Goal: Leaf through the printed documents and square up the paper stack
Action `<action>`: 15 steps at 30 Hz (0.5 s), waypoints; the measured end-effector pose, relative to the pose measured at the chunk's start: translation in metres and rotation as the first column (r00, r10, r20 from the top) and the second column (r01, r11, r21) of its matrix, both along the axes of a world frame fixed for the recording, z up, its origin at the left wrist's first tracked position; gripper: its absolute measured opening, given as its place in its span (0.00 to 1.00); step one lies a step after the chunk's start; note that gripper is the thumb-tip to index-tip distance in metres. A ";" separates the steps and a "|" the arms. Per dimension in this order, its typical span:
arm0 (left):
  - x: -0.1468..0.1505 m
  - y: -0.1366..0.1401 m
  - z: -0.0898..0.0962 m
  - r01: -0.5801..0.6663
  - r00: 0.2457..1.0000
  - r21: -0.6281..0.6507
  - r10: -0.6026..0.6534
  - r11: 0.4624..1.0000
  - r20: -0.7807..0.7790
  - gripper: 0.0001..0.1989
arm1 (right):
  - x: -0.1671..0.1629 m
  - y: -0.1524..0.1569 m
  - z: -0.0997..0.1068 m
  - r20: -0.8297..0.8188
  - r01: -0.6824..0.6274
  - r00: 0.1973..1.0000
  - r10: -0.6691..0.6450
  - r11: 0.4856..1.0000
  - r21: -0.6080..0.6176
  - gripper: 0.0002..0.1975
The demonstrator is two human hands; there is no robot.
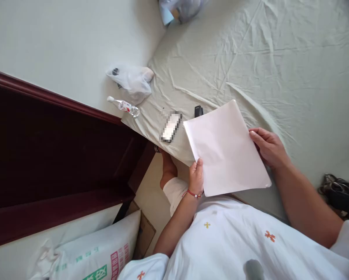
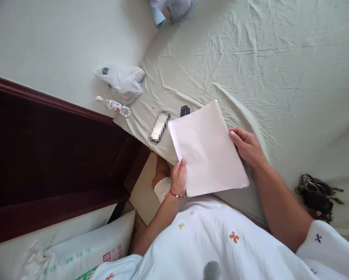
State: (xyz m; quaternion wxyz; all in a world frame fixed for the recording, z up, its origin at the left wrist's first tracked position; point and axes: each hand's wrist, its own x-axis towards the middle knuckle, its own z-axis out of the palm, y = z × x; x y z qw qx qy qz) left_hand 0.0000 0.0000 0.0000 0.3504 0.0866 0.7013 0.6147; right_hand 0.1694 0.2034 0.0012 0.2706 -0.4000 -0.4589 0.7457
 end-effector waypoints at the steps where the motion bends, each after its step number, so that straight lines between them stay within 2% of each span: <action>1: 0.000 -0.001 -0.001 -0.010 1.000 -0.001 0.010 1.000 -0.002 0.32 | 0.001 0.002 -0.002 -0.020 -0.037 0.999 0.036 0.999 -0.037 0.18; 5: 0.001 -0.001 -0.003 -0.047 0.998 -0.002 0.047 0.999 -0.033 0.33 | 0.006 0.007 -0.003 -0.077 -0.216 0.975 0.207 0.968 -0.129 0.23; 8: 0.000 0.002 -0.003 -0.032 0.999 -0.010 0.032 0.999 -0.035 0.33 | 0.008 0.006 0.002 -0.064 -0.270 0.962 0.264 0.954 -0.128 0.24; 10: -0.001 0.004 -0.002 -0.001 1.000 -0.015 0.000 1.000 -0.009 0.34 | 0.008 0.005 0.004 -0.036 -0.257 0.966 0.255 0.964 -0.071 0.25; 12: -0.002 0.007 -0.001 0.035 0.999 -0.024 -0.035 0.999 0.011 0.34 | 0.008 0.004 0.006 0.010 -0.229 0.973 0.229 0.973 0.038 0.26; 15: -0.001 0.011 0.001 0.042 0.999 0.015 -0.042 0.999 -0.001 0.30 | 0.009 0.005 0.006 0.073 -0.187 0.981 0.177 0.969 0.162 0.28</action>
